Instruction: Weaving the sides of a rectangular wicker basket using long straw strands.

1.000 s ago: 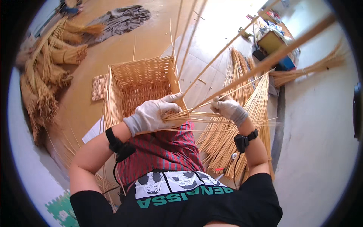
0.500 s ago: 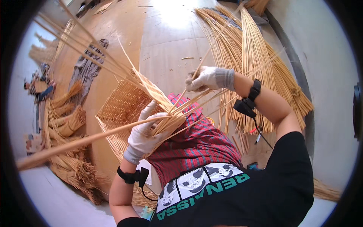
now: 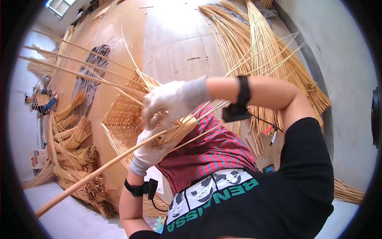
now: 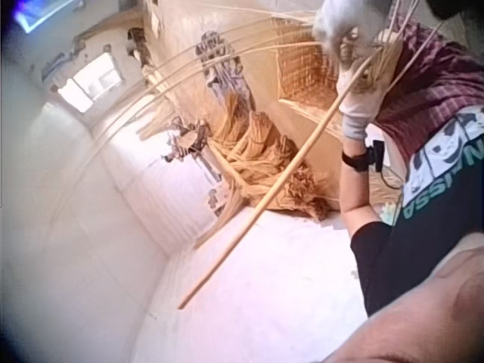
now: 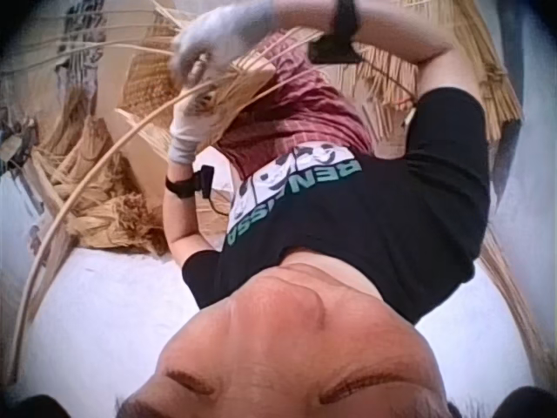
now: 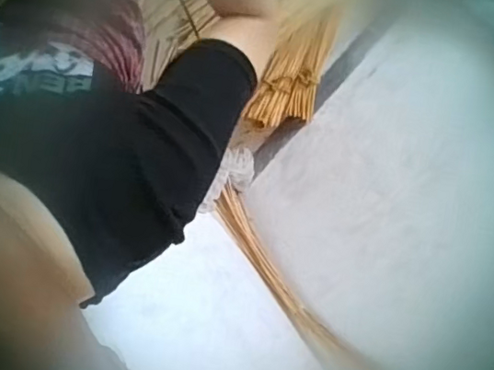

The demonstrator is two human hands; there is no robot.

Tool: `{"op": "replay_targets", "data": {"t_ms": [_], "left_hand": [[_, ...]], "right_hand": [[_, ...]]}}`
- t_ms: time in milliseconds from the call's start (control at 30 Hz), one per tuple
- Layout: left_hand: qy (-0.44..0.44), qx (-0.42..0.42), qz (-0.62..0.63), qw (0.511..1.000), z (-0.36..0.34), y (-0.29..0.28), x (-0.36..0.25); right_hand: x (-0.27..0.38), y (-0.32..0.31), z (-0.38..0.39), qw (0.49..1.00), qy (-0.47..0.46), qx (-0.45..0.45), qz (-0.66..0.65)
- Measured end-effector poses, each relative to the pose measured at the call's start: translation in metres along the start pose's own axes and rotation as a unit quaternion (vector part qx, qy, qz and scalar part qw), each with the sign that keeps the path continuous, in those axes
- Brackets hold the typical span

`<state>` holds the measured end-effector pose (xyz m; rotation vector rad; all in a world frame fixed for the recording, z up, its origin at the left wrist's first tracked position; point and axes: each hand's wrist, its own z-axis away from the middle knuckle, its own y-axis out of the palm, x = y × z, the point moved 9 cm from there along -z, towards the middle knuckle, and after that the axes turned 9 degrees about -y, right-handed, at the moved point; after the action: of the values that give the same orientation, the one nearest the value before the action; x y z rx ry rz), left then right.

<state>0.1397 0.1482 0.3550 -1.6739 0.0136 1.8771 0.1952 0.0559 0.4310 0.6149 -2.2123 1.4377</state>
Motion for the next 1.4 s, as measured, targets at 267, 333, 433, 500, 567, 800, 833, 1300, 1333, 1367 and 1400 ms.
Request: {"op": "replay_targets", "data": {"t_ms": [267,333,433,500,567,800,833,1300,1333,1367,1400], "left_hand": [[0.125,0.14,-0.098,0.977,0.025,0.031,-0.034],[0.113,0.129,-0.156,0.973,0.018,0.035,-0.035],[0.151,0.117,-0.167,0.967,0.016,0.038,-0.035],[0.146,0.1,-0.214,0.961,0.023,0.038,-0.044],[0.149,0.092,-0.272,0.946,0.027,0.048,-0.048],[0.303,0.081,-0.387,0.867,0.042,0.069,-0.07],[0.3,0.087,-0.375,0.873,0.042,0.07,-0.069],[0.275,-0.046,-0.43,0.859,0.052,0.067,-0.071],[0.27,-0.046,-0.436,0.857,0.052,0.069,-0.071],[0.268,-0.048,-0.436,0.858,0.051,0.069,-0.071],[0.278,-0.05,-0.437,0.854,0.051,0.07,-0.073]], "right_hand": [[0.015,-0.019,0.05,0.908,0.315,0.123,-0.248],[0.022,-0.021,0.024,0.971,0.201,0.085,-0.101],[0.054,-0.057,0.005,0.988,0.048,-0.093,-0.113],[0.066,-0.071,0.015,0.973,0.027,-0.167,-0.155],[0.022,-0.076,0.046,0.933,-0.009,-0.282,-0.221],[-0.11,0.015,0.151,0.784,0.361,-0.363,-0.351],[-0.092,-0.001,0.16,0.799,0.38,-0.373,-0.278],[-0.078,-0.02,0.107,0.907,0.386,-0.115,0.126],[-0.075,-0.022,0.109,0.908,0.384,-0.113,0.125],[-0.074,-0.023,0.114,0.902,0.396,-0.098,0.139],[-0.074,-0.025,0.12,0.896,0.408,-0.084,0.152]]}}
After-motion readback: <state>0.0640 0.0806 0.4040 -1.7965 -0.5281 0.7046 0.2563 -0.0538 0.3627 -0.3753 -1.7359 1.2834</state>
